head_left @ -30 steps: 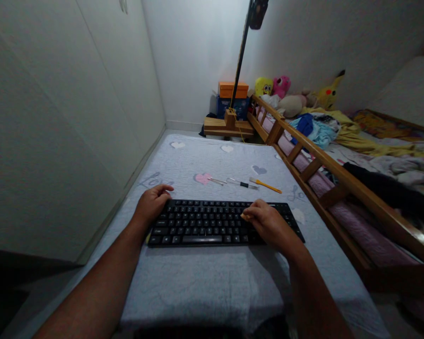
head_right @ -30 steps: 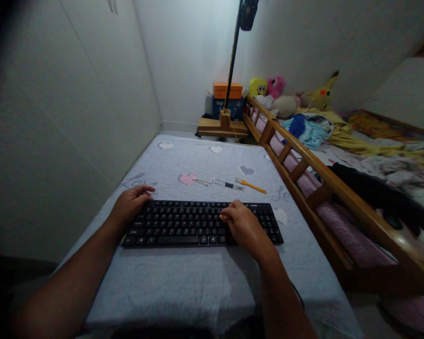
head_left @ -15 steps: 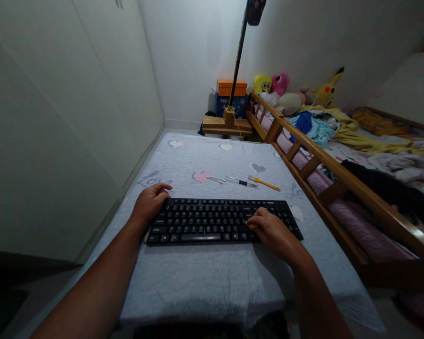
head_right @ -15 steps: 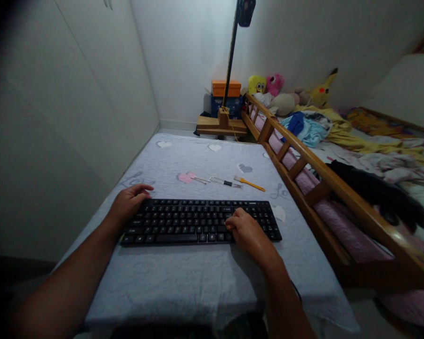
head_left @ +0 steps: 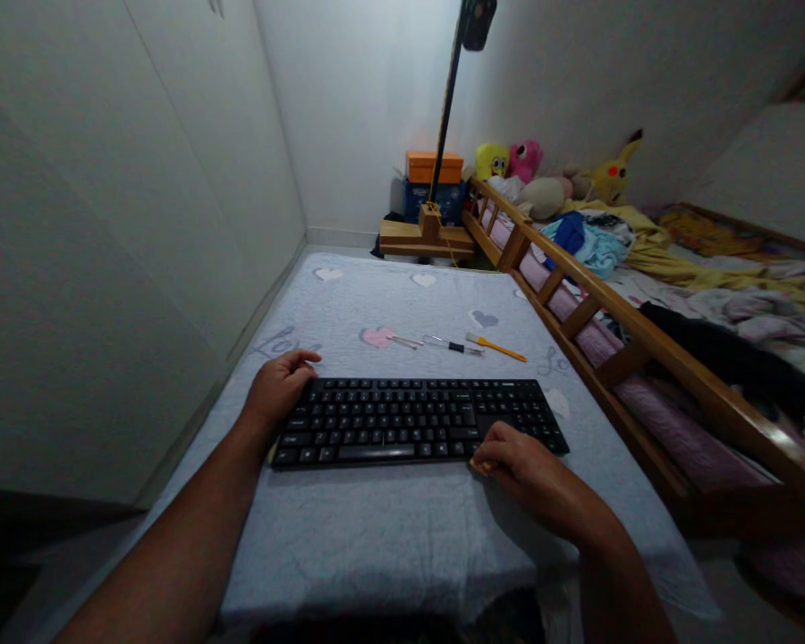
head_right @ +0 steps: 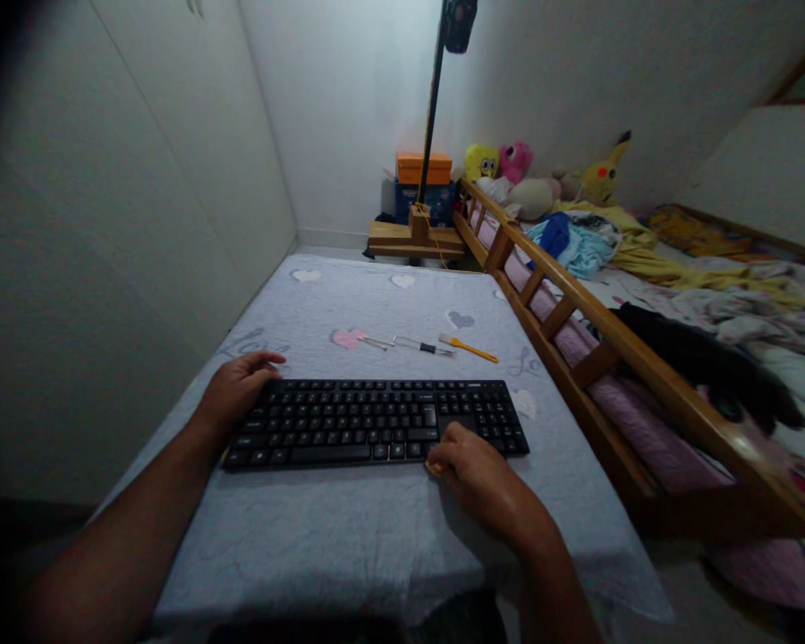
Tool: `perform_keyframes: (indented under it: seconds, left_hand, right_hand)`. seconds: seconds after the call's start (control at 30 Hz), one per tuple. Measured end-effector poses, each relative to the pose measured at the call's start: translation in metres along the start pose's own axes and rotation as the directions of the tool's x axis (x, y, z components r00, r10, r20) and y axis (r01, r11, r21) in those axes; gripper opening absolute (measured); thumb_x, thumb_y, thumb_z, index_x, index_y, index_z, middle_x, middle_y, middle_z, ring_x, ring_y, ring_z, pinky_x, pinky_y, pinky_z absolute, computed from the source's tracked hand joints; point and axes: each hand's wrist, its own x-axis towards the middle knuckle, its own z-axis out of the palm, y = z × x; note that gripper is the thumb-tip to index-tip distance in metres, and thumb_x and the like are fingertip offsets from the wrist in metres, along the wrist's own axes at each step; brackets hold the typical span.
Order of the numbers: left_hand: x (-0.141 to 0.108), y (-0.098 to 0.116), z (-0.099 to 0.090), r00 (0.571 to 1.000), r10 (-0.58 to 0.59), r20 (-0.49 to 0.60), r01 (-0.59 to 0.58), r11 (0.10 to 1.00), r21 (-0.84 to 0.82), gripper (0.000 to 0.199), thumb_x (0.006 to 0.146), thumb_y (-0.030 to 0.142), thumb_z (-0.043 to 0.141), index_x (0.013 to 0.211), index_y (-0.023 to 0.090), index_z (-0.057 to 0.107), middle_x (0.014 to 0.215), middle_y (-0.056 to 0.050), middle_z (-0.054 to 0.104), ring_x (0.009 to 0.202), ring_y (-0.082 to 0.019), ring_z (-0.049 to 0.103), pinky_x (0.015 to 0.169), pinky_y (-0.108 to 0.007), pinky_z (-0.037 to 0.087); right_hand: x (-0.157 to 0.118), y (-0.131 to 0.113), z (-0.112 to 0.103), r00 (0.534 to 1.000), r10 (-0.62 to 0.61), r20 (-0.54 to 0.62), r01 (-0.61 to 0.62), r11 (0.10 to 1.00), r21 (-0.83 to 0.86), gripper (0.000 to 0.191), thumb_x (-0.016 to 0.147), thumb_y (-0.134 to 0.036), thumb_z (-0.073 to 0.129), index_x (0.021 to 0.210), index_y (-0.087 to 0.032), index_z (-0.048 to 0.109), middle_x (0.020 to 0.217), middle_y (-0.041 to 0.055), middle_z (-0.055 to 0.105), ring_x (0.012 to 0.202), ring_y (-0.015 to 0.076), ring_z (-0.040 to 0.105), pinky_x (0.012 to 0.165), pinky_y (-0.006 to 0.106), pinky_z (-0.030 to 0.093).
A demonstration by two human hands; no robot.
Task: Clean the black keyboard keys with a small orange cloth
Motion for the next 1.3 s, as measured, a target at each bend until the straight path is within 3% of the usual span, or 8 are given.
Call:
perform_keyframes:
  seconds: [0.17,0.3,0.43,0.67,1.1,1.3]
  left_hand:
    - [0.000,0.001,-0.001,1.000,0.012,-0.001,-0.012,1.000,0.003,0.036,0.064,0.037,0.059,0.092,0.019,0.071,0.071,0.000,0.065,0.062,-0.019,0.056,0.058,-0.028,0.040]
    - [0.001,0.002,-0.001,1.000,0.024,-0.013,-0.024,1.000,-0.002,0.034,0.063,0.035,0.059,0.090,0.019,0.072,0.071,0.000,0.066,0.065,-0.019,0.058,0.061,-0.029,0.042]
    - [0.001,0.000,-0.001,1.000,0.021,-0.006,-0.021,1.000,-0.003,0.035,0.063,0.034,0.059,0.091,0.019,0.072,0.069,0.001,0.065,0.062,-0.018,0.056,0.059,-0.029,0.041]
    - [0.001,0.000,-0.001,1.000,0.012,-0.005,-0.012,1.000,0.002,0.036,0.063,0.035,0.058,0.092,0.019,0.071,0.071,0.000,0.065,0.062,-0.019,0.056,0.059,-0.029,0.041]
    - [0.001,-0.002,0.000,1.000,-0.002,0.014,0.002,1.000,-0.003,0.040,0.065,0.035,0.056,0.098,0.017,0.071,0.074,0.000,0.067,0.062,-0.019,0.057,0.058,-0.028,0.041]
    - [0.001,-0.001,0.000,1.000,0.004,0.009,-0.004,1.000,0.016,0.040,0.065,0.035,0.055,0.097,0.017,0.071,0.072,0.000,0.065,0.060,-0.018,0.055,0.057,-0.028,0.040]
  right_hand:
    - [0.029,0.019,-0.015,0.964,-0.014,-0.264,0.010,1.000,-0.018,0.021,0.095,-0.018,0.052,0.098,-0.020,0.073,0.096,0.0065,0.063,0.088,0.0171,0.061,0.081,0.030,0.047]
    - [0.062,0.032,-0.018,0.934,0.060,-0.352,-0.096,0.992,-0.083,0.022,0.093,-0.014,0.054,0.097,-0.018,0.075,0.093,0.0061,0.062,0.089,0.0169,0.061,0.083,0.029,0.046]
    - [0.066,0.034,-0.013,0.958,0.081,-0.274,-0.117,0.986,-0.118,0.026,0.092,-0.009,0.052,0.097,-0.017,0.076,0.096,0.0068,0.063,0.088,0.0161,0.061,0.083,0.028,0.045]
    - [0.036,0.028,-0.008,0.990,0.070,-0.120,-0.085,0.988,-0.127,0.026,0.091,-0.009,0.052,0.086,-0.017,0.076,0.092,0.0063,0.061,0.083,0.0164,0.060,0.077,0.028,0.044]
    - [-0.004,0.021,0.000,0.991,0.087,-0.101,-0.092,0.995,-0.050,0.024,0.091,-0.013,0.051,0.092,-0.018,0.075,0.096,0.0070,0.062,0.088,0.0179,0.061,0.079,0.030,0.046]
    - [-0.015,0.025,-0.007,0.989,0.107,-0.104,-0.111,0.993,-0.035,0.024,0.092,-0.014,0.051,0.085,-0.019,0.074,0.092,0.0057,0.060,0.083,0.0173,0.061,0.076,0.030,0.046]
